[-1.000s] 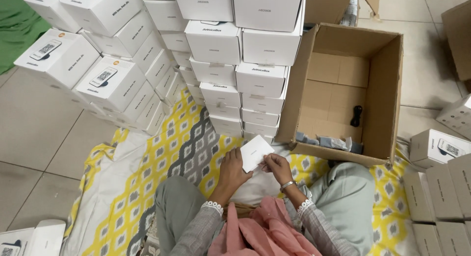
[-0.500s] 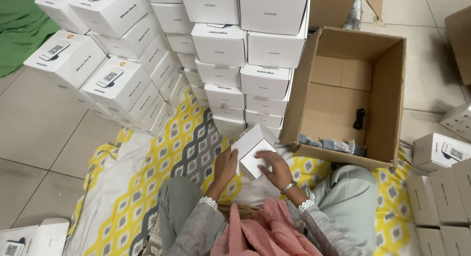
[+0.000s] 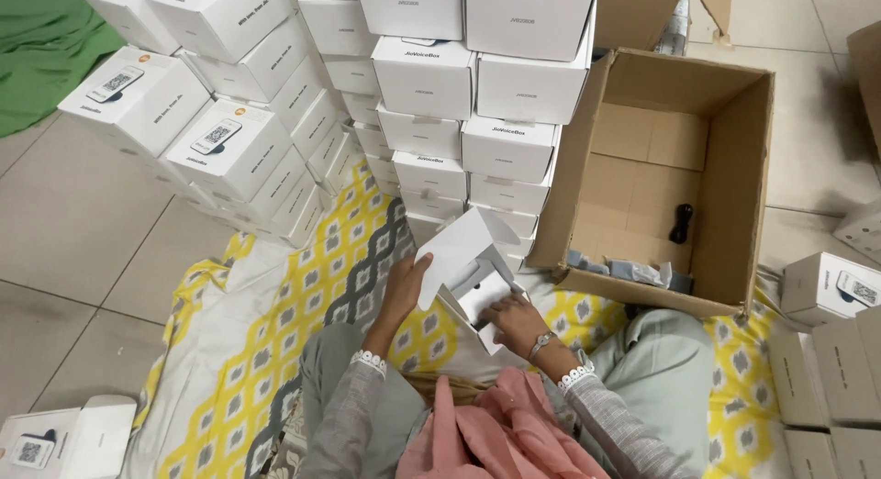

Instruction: The person packs products into boxes and organizes them into a shipping carton.

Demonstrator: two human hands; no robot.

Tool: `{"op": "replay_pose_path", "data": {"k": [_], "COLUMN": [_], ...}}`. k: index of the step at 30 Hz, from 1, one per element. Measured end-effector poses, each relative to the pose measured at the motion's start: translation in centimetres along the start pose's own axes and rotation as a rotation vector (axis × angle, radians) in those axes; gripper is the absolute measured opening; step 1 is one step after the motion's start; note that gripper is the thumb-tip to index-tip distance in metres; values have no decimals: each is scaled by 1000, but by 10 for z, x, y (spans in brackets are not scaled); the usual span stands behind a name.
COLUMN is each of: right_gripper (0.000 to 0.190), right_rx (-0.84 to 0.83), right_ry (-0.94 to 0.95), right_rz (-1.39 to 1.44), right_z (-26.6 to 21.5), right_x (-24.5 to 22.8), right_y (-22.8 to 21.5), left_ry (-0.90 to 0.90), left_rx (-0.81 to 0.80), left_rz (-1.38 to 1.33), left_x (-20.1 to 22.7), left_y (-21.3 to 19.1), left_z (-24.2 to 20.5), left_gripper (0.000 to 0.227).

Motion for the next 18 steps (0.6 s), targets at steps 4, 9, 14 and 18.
{"op": "replay_pose_path", "data": {"k": [4,9,14,18], "right_gripper": [50,59,57,55], "right_rx": [-170,-215,-170,-94], "right_ry": [87,48,15,-56], "right_rz": [102,189,237,234], "right_z": [-2,-5,11,32], "right_x": [3,-9,-27,-38], "right_y": [46,89,96,116], "left_ry": [-56,-46,49,567], "left_rx": [-10,-23,264,844], "left_rz": [-92,45,272,694], "left_x": [1,21,61,133], "left_y": [-29,-68,-107,-101], "left_z": [27,42,29,-17], "left_gripper": [46,36,26,46]}}
Point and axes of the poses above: each hand's wrist, its own z-axis towards the middle knuckle, its own y-axis out of the palm, x = y × z, the point moved 4 cm from there along z, towards the middle knuckle
